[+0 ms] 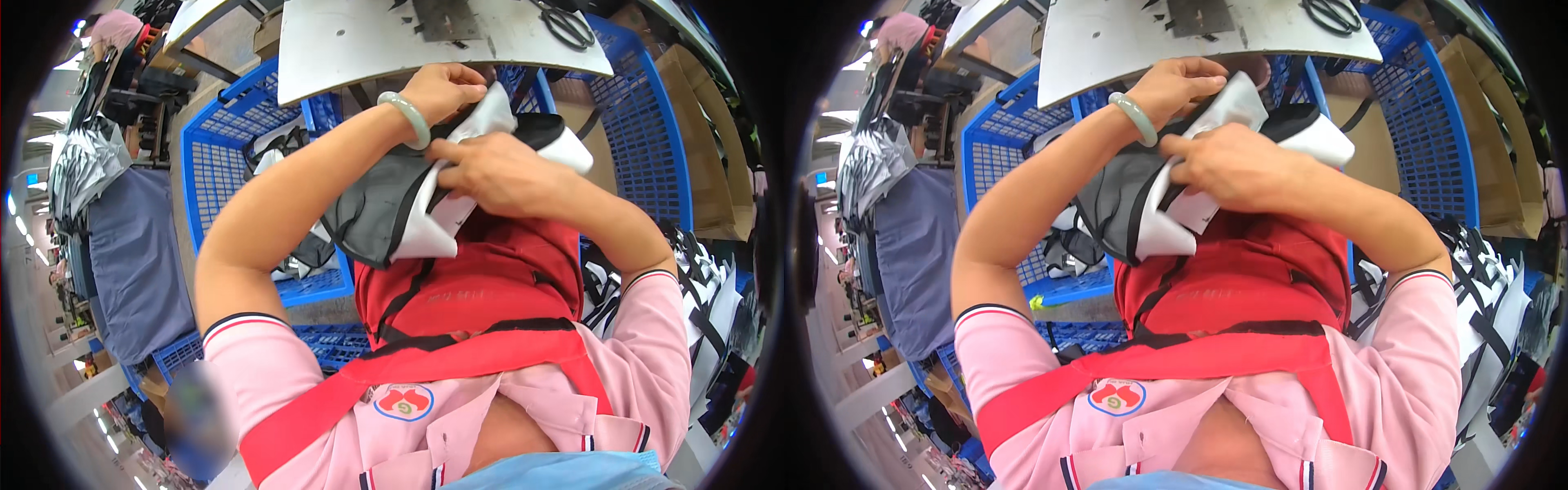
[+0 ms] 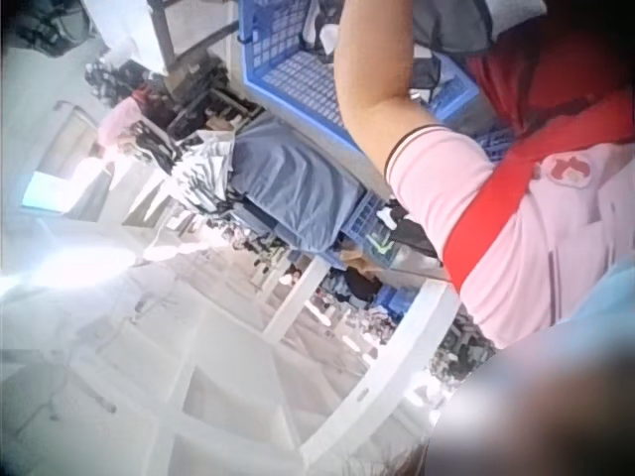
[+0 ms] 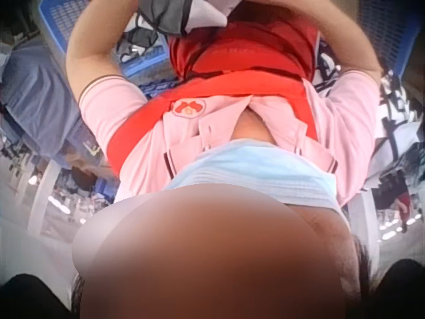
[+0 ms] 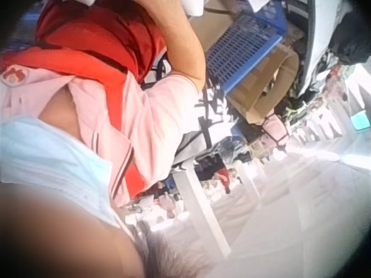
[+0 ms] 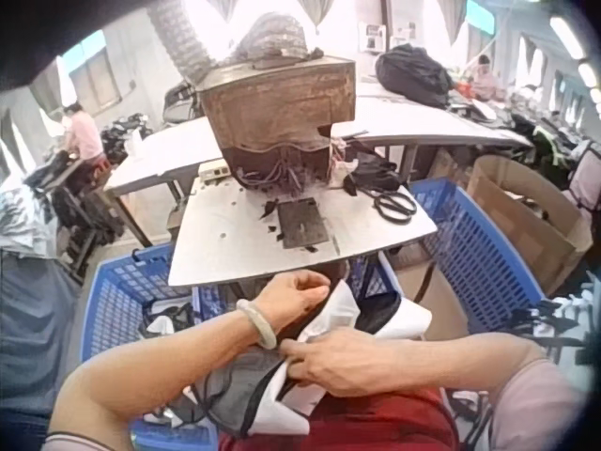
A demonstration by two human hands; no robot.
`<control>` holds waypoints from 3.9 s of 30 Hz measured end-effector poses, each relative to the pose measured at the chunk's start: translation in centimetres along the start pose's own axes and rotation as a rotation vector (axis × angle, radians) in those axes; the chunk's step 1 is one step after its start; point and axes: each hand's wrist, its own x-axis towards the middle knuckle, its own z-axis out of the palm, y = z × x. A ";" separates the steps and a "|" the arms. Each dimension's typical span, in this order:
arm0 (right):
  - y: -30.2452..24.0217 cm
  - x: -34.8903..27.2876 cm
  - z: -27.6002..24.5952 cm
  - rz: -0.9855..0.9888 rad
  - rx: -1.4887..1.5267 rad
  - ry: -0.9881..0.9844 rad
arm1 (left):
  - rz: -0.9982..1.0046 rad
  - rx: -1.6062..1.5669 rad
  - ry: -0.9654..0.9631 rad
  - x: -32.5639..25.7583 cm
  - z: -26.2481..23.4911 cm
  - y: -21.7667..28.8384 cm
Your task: Assemble and sew various components of a backpack using an industrial sewing machine.
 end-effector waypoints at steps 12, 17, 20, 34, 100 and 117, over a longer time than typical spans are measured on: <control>7.3 -6.4 2.5 0.428 0.265 0.056 | -0.509 -0.041 0.593 -10.1 -13.0 -22.9; 5.9 -5.3 2.6 0.542 0.067 0.059 | -0.134 -1.165 0.558 -9.2 -9.1 -23.9; 2.3 -4.2 1.7 0.433 0.042 -0.007 | -0.103 -1.277 0.580 -7.7 -5.2 -21.1; 1.7 0.8 10.2 0.205 0.027 0.075 | 0.222 0.070 0.774 -14.6 1.5 -18.0; 17.3 0.5 -12.4 0.516 0.458 0.243 | 0.194 0.072 0.315 6.0 -7.5 7.3; 20.5 1.5 -12.4 0.535 0.505 0.296 | 0.252 -0.003 0.283 9.0 -8.8 7.2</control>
